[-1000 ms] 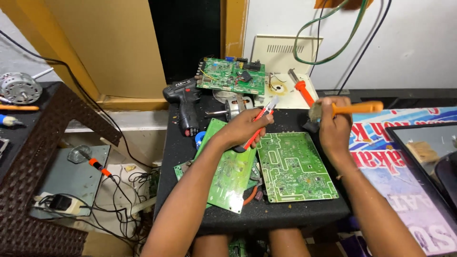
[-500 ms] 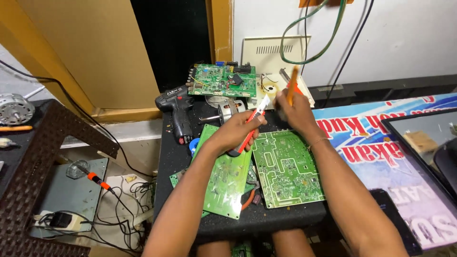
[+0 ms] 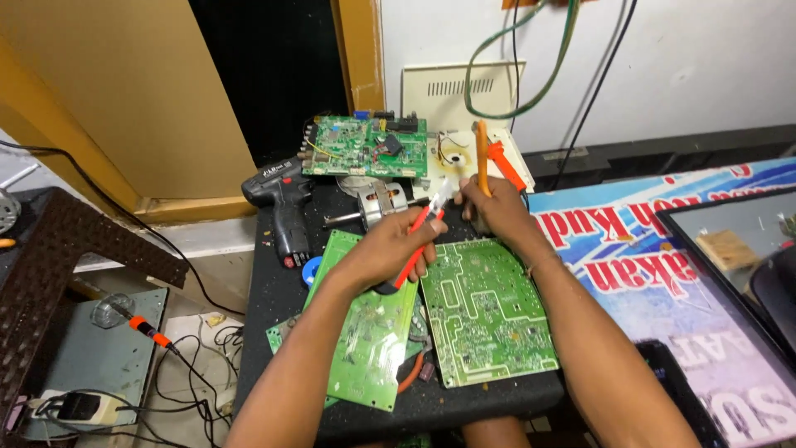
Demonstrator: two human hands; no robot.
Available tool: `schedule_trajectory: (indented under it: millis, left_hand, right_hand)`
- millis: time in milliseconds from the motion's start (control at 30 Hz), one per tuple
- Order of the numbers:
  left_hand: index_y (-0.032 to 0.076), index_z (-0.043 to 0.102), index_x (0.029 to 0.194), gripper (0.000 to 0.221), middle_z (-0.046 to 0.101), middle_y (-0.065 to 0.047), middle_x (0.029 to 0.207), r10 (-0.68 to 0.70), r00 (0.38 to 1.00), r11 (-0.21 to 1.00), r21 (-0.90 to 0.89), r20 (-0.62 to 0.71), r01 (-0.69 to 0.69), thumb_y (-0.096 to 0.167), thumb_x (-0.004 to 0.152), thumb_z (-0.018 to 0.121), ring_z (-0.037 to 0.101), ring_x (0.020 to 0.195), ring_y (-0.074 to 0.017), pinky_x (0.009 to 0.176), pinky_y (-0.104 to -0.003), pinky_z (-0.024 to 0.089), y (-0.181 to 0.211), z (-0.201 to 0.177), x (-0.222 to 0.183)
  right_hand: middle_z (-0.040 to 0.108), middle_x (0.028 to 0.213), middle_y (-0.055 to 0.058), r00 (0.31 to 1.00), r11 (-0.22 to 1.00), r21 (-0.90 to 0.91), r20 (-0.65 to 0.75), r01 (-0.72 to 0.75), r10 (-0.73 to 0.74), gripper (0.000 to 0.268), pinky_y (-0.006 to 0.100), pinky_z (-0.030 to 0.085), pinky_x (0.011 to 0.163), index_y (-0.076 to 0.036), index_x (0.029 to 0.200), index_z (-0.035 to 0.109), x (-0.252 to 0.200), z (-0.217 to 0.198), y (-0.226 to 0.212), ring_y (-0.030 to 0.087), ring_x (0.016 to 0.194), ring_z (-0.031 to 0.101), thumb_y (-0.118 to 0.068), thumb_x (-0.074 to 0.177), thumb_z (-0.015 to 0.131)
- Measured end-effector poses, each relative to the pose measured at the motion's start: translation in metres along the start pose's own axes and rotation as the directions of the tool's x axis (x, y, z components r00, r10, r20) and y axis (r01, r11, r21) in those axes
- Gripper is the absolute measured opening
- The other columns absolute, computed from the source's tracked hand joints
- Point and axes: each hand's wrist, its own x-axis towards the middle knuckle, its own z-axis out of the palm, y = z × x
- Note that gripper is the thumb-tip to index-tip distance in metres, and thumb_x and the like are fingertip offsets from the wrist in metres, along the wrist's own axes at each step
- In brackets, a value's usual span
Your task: Cleaning and inspecting electronic circuit boards using a brush and hand tools on a workbench.
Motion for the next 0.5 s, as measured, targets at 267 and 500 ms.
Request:
schedule_trajectory:
  millis: [267,500]
  left_hand:
    - [-0.005,0.058,0.118,0.031,0.068,-0.019,0.077,-0.011,1.000,1.000,-0.013,0.020,0.011,0.023,0.106,0.055,0.069,0.058,-0.0198,0.050,-0.031,0.062,0.003,0.002,0.002]
    - [-0.003,0.060,0.115,0.028,0.066,-0.017,0.072,-0.012,1.000,1.000,-0.004,0.022,0.012,0.023,0.105,0.056,0.065,0.055,-0.0184,0.048,-0.030,0.060,-0.012,0.007,0.007]
  right_hand:
    - [0.067,0.057,0.010,0.998,0.997,-0.067,0.058,-0.031,0.035,0.036,0.033,0.051,0.069,-0.008,0.076,0.071,0.010,-0.002,0.006,0.023,0.061,0.067,-0.032,0.101,0.061]
    - [0.066,0.057,0.009,0.999,0.997,-0.078,0.049,-0.010,0.014,0.042,0.032,0.050,0.067,-0.009,0.069,0.069,0.013,-0.002,0.013,0.021,0.054,0.065,-0.032,0.102,0.061]
